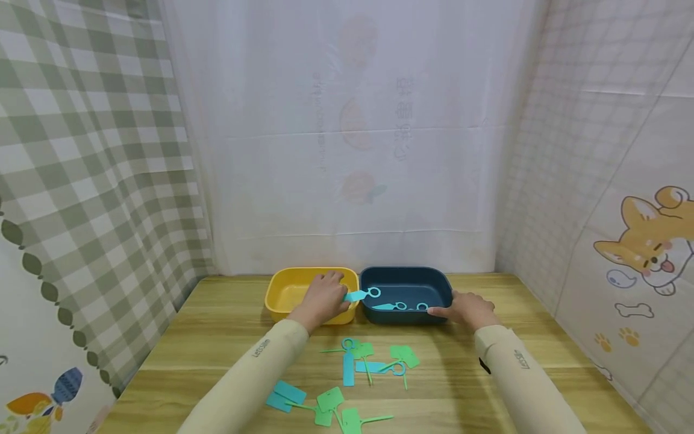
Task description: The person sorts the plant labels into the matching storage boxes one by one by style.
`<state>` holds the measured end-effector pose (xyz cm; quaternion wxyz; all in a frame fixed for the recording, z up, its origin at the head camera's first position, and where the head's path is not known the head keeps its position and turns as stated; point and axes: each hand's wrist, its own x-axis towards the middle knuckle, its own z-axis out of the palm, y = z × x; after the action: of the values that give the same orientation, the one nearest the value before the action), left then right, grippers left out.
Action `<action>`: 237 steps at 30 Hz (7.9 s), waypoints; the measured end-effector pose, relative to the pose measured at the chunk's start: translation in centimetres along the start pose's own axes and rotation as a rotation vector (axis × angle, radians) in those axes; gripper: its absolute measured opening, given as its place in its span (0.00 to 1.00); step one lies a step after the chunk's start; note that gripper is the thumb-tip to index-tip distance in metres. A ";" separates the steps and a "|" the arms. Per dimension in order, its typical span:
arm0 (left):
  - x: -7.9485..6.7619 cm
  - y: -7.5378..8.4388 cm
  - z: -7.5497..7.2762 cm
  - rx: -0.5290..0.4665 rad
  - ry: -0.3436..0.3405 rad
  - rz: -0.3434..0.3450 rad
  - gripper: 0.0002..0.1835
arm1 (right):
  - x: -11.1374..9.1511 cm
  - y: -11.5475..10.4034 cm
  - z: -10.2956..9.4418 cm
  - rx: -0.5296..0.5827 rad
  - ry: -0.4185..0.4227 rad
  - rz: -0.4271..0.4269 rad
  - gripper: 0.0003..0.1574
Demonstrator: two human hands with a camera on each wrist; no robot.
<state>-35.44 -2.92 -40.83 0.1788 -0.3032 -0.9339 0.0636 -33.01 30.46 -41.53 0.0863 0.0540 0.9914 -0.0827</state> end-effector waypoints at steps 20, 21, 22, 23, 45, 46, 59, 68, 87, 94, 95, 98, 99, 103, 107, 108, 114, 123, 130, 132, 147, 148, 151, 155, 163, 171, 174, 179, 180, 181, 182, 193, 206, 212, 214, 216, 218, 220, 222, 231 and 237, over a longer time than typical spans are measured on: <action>4.8 3.8 1.3 -0.007 -0.101 -0.094 0.15 | -0.2 -0.2 0.0 -0.018 -0.015 0.003 0.73; 5.0 4.0 1.3 -0.001 -0.107 -0.097 0.15 | -0.2 -0.2 0.0 -0.017 -0.012 0.003 0.73; 5.1 4.2 1.2 0.001 -0.110 -0.098 0.15 | -0.2 -0.2 0.1 -0.018 -0.010 0.000 0.72; 5.1 4.4 1.2 0.006 -0.112 -0.095 0.15 | -0.2 -0.1 0.1 -0.017 -0.008 -0.001 0.72; 5.8 6.6 2.2 0.024 -0.133 -0.068 0.15 | -0.2 -0.3 0.1 -0.037 -0.021 0.001 0.71; 5.7 6.5 2.2 0.027 -0.135 -0.067 0.15 | -0.2 -0.3 0.1 -0.034 -0.021 0.001 0.71; 3.4 3.7 2.1 0.077 -0.134 -0.024 0.14 | 0.0 -0.4 -0.2 -0.015 -0.032 0.031 0.71; 1.4 2.2 1.5 0.080 -0.092 0.030 0.11 | -0.1 -0.3 -0.4 -0.015 -0.038 0.026 0.73; -5.0 -0.7 0.9 -0.125 -0.067 0.071 0.16 | -0.1 -0.3 -0.4 0.001 -0.033 0.034 0.76; -7.2 -1.8 1.0 -0.150 -0.030 0.108 0.13 | 0.0 0.0 -0.3 0.007 -0.030 0.031 0.72; -7.6 -1.9 1.0 -0.157 -0.037 0.110 0.13 | 0.0 0.1 -0.3 0.006 -0.029 0.031 0.71; -8.6 -2.4 1.4 -0.176 -0.055 0.111 0.14 | 0.1 0.3 -0.2 0.003 -0.028 0.027 0.71; -8.9 -2.6 1.5 -0.185 -0.058 0.110 0.14 | 0.1 0.3 -0.3 0.002 -0.030 0.029 0.72; -10.3 -3.6 2.1 -0.213 -0.066 0.112 0.14 | 0.1 0.4 -0.2 -0.002 -0.034 0.025 0.74; -11.4 -4.6 2.6 -0.236 -0.086 0.113 0.13 | 0.0 0.4 -0.1 -0.004 -0.033 0.022 0.75; -11.7 -4.8 2.7 -0.239 -0.091 0.111 0.13 | 0.0 0.4 -0.1 -0.004 -0.032 0.022 0.75; -13.5 -6.0 2.9 -0.267 -0.113 0.122 0.12 | 0.0 0.2 0.0 -0.008 -0.015 0.009 0.72; -15.9 -7.7 3.0 -0.323 -0.228 0.120 0.13 | 0.2 0.1 0.0 -0.003 -0.020 0.015 0.71; -16.8 -8.2 2.9 -0.351 -0.291 0.181 0.17 | 0.2 0.1 0.0 -0.001 -0.022 0.016 0.70; -16.9 -8.2 2.9 -0.372 -0.303 0.195 0.16 | 0.2 0.1 0.0 0.000 -0.022 0.014 0.70; -16.9 -8.0 3.1 -0.369 -0.280 0.221 0.09 | 0.2 0.2 0.1 0.003 -0.017 0.012 0.71; -16.9 -8.0 3.1 -0.370 -0.278 0.223 0.09 | 0.2 0.2 0.1 0.003 -0.018 0.012 0.71; -16.8 -7.9 3.2 -0.372 -0.270 0.232 0.09 | 0.2 0.1 0.0 0.005 -0.024 0.015 0.71; -16.6 -7.8 3.4 -0.364 -0.257 0.240 0.08 | 0.1 0.0 -0.1 0.008 -0.031 0.020 0.72; -16.1 -7.6 3.4 -0.343 -0.258 0.179 0.06 | 0.1 0.0 0.0 0.005 -0.032 0.024 0.71; -15.9 -7.5 3.2 -0.352 -0.250 0.136 0.08 | 0.3 0.2 0.1 0.004 -0.026 0.019 0.72; -15.8 -7.5 3.3 -0.357 -0.226 0.154 0.08 | 0.3 0.2 0.1 0.005 -0.029 0.019 0.74; -15.5 -7.4 3.3 -0.350 -0.145 0.193 0.08 | 0.3 0.2 -0.1 0.008 -0.035 0.021 0.75; -15.3 -7.3 3.2 -0.352 -0.132 0.198 0.08 | 0.3 0.2 -0.1 0.008 -0.035 0.022 0.75; -15.2 -7.2 3.1 -0.351 -0.121 0.201 0.08 | 0.3 0.2 -0.1 0.008 -0.035 0.021 0.74; -15.2 -7.2 3.0 -0.351 -0.111 0.204 0.08 | 0.3 0.2 0.0 0.009 -0.034 0.021 0.74; -14.7 -6.7 2.8 -0.302 -0.133 0.204 0.03 | 0.4 0.3 0.3 0.009 -0.034 0.018 0.71; -14.4 -6.4 2.5 -0.332 -0.055 0.175 0.05 | 0.5 0.3 0.3 0.005 -0.033 0.012 0.74; -13.6 -6.3 1.8 -0.347 -0.011 0.162 0.04 | 0.4 0.2 0.2 0.010 -0.032 0.020 0.71; -13.1 -6.2 1.6 -0.339 0.004 0.165 0.03 | 0.3 0.2 0.2 0.014 -0.027 0.014 0.70; -12.6 -6.1 1.4 -0.336 0.020 0.169 0.03 | 0.3 0.2 0.2 0.019 -0.019 0.008 0.70; -12.0 -5.9 1.2 -0.337 0.037 0.180 0.02 | 0.3 0.2 0.1 0.026 -0.013 0.004 0.71; -11.4 -5.8 1.0 -0.333 0.057 0.190 0.03 | 0.2 0.2 0.1 0.027 -0.015 0.005 0.72; -10.6 -5.5 0.8 -0.331 0.079 0.201 0.03 | 0.2 0.2 0.1 0.028 -0.020 0.007 0.74; -6.6 -3.6 0.1 -0.298 0.127 0.205 0.03 | 0.1 0.4 0.0 0.016 -0.042 0.007 0.73; -3.6 -2.5 -0.3 -0.294 0.096 0.164 0.04 | 0.1 0.4 0.0 0.012 -0.048 0.013 0.73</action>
<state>-34.00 -7.07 -41.08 0.1712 -0.4039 -0.8956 -0.0741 -33.08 30.86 -41.57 0.1102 0.0588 0.9881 -0.0896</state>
